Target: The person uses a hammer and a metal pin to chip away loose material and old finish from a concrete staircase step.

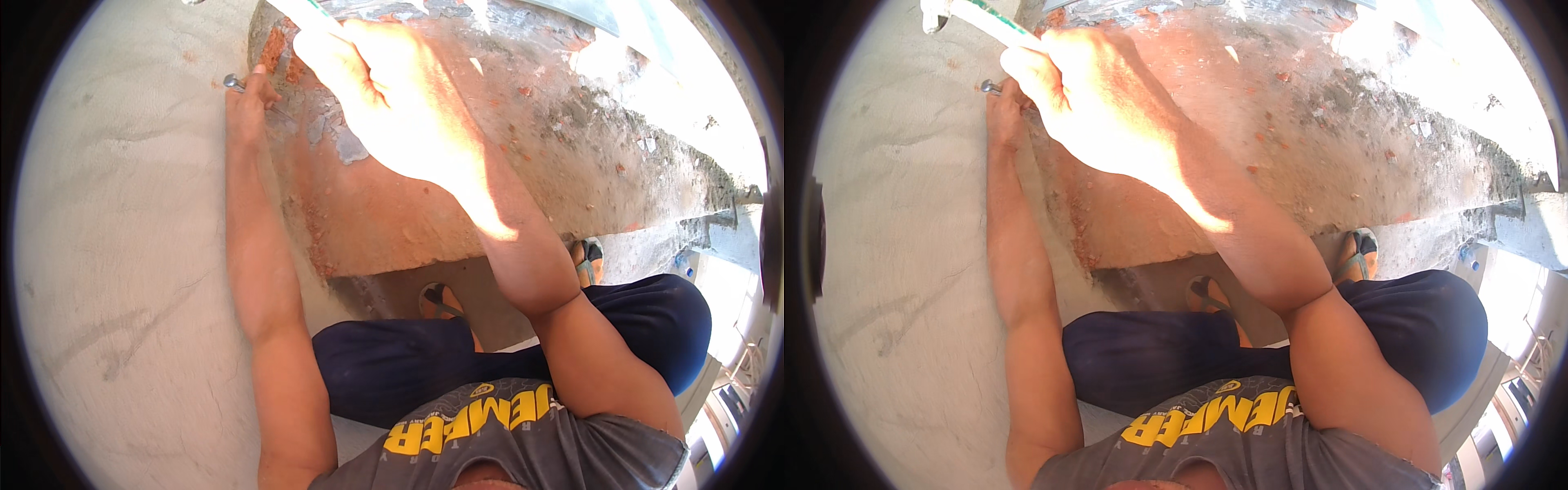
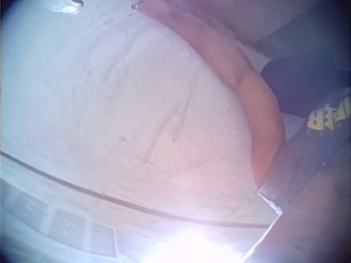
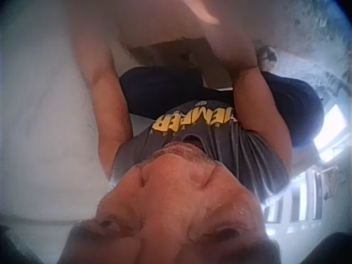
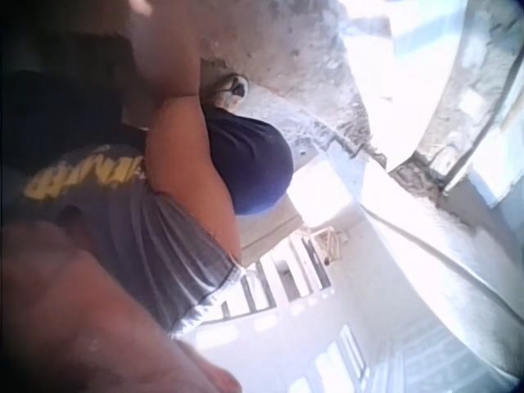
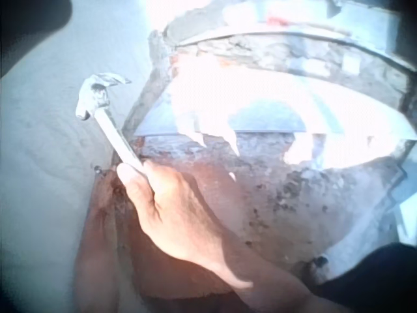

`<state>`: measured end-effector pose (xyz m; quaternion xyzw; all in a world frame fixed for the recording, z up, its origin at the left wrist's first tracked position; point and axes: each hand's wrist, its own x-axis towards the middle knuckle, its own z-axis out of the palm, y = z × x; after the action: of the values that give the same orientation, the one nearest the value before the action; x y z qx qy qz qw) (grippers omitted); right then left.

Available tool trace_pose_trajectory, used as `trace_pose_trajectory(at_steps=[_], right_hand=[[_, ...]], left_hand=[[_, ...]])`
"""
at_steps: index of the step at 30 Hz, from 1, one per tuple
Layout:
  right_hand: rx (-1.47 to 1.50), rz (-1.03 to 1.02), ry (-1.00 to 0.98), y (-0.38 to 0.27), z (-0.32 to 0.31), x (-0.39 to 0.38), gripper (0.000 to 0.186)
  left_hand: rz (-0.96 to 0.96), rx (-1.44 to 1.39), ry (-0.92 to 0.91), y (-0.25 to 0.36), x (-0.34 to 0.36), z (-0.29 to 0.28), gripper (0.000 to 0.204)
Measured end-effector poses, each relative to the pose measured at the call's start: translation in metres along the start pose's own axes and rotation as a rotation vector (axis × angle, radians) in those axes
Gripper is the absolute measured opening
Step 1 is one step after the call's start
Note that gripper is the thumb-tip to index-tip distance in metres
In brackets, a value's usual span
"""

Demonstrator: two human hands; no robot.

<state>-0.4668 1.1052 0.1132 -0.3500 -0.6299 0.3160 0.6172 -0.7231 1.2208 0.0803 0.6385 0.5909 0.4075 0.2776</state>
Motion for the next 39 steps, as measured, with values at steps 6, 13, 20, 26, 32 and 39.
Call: trace_pose_trajectory(at_steps=[6, 13, 20, 26, 32, 39], right_hand=[[0.021, 0.036, -0.004, 0.008, -0.008, -0.010, 0.028], [0.043, -0.015, -0.002, 0.006, -0.010, -0.010, 0.031], [0.134, 0.105, -0.038, 0.023, -0.001, -0.019, 0.032], [0.111, 0.295, -0.156, 0.029, 0.010, -0.027, 0.038], [0.163, 0.087, 0.010, 0.023, 0.029, -0.030, 0.034], [-0.080, 0.247, -0.153, 0.041, 0.025, -0.028, 0.034]], left_hand=[[0.045, 0.008, -0.068, -0.004, 0.021, -0.005, 0.047], [0.177, 0.069, -0.126, -0.018, 0.029, 0.009, 0.044], [0.054, 0.111, -0.162, -0.016, 0.026, 0.019, 0.040], [0.006, -0.009, -0.133, -0.039, 0.030, 0.016, 0.027], [0.079, 0.014, -0.222, -0.039, 0.033, 0.005, 0.033], [0.006, 0.054, 0.007, -0.037, 0.016, 0.026, 0.021]])
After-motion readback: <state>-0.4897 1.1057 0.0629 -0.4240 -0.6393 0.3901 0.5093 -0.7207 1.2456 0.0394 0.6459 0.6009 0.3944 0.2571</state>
